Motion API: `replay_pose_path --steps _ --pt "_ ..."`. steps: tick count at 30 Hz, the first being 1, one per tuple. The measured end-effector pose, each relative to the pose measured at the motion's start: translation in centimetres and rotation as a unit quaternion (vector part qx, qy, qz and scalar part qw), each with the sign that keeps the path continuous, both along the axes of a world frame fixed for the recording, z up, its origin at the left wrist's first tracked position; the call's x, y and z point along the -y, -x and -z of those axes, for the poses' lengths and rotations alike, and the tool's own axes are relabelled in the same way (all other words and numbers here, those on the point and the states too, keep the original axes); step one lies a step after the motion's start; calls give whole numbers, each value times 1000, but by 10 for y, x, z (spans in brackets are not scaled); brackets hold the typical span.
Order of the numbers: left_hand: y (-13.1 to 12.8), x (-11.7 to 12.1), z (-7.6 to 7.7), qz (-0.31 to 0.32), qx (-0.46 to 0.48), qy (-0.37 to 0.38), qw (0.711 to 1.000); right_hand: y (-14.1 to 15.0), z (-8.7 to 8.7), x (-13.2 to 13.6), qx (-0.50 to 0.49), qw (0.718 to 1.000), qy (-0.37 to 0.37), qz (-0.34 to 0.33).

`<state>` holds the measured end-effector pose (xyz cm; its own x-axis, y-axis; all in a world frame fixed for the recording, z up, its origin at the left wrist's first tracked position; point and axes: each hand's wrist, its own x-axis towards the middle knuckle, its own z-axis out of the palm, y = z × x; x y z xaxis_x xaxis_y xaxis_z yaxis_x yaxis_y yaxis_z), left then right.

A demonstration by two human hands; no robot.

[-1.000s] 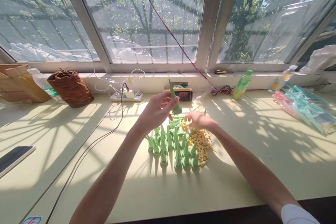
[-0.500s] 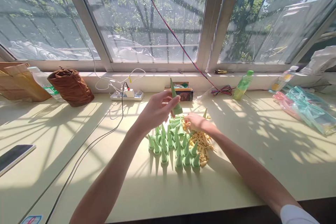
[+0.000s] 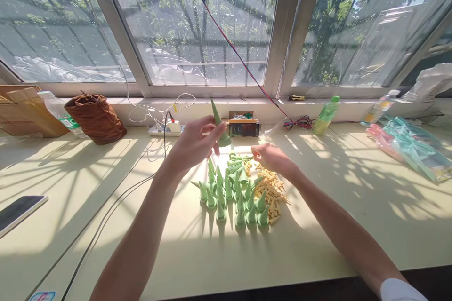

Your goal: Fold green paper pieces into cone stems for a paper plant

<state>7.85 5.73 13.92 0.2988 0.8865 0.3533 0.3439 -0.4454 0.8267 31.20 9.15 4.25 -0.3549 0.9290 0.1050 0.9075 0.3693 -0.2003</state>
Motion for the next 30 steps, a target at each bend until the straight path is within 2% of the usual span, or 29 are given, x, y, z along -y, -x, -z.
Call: replay_pose_path --steps 3,4,7,10,13,20,30 --pt "1 -1 0 1 3 -2 1000 -3 -29 18 -40 997 -61 3" --pt "0 -2 1 4 6 -1 1000 -4 -39 26 -91 990 -105 -8" --pt "-5 -2 6 27 20 8 999 -4 -62 49 -229 953 -193 -53" --pt "-12 0 11 83 27 41 995 -1 -74 69 -319 919 -216 -87" --pt "-18 5 13 106 25 51 993 4 -77 79 -357 904 -211 -101" --pt "-21 11 10 108 28 27 993 9 -77 81 -376 898 -195 -115" --pt "-24 18 5 112 29 1 993 15 -73 82 -392 886 -222 -109"
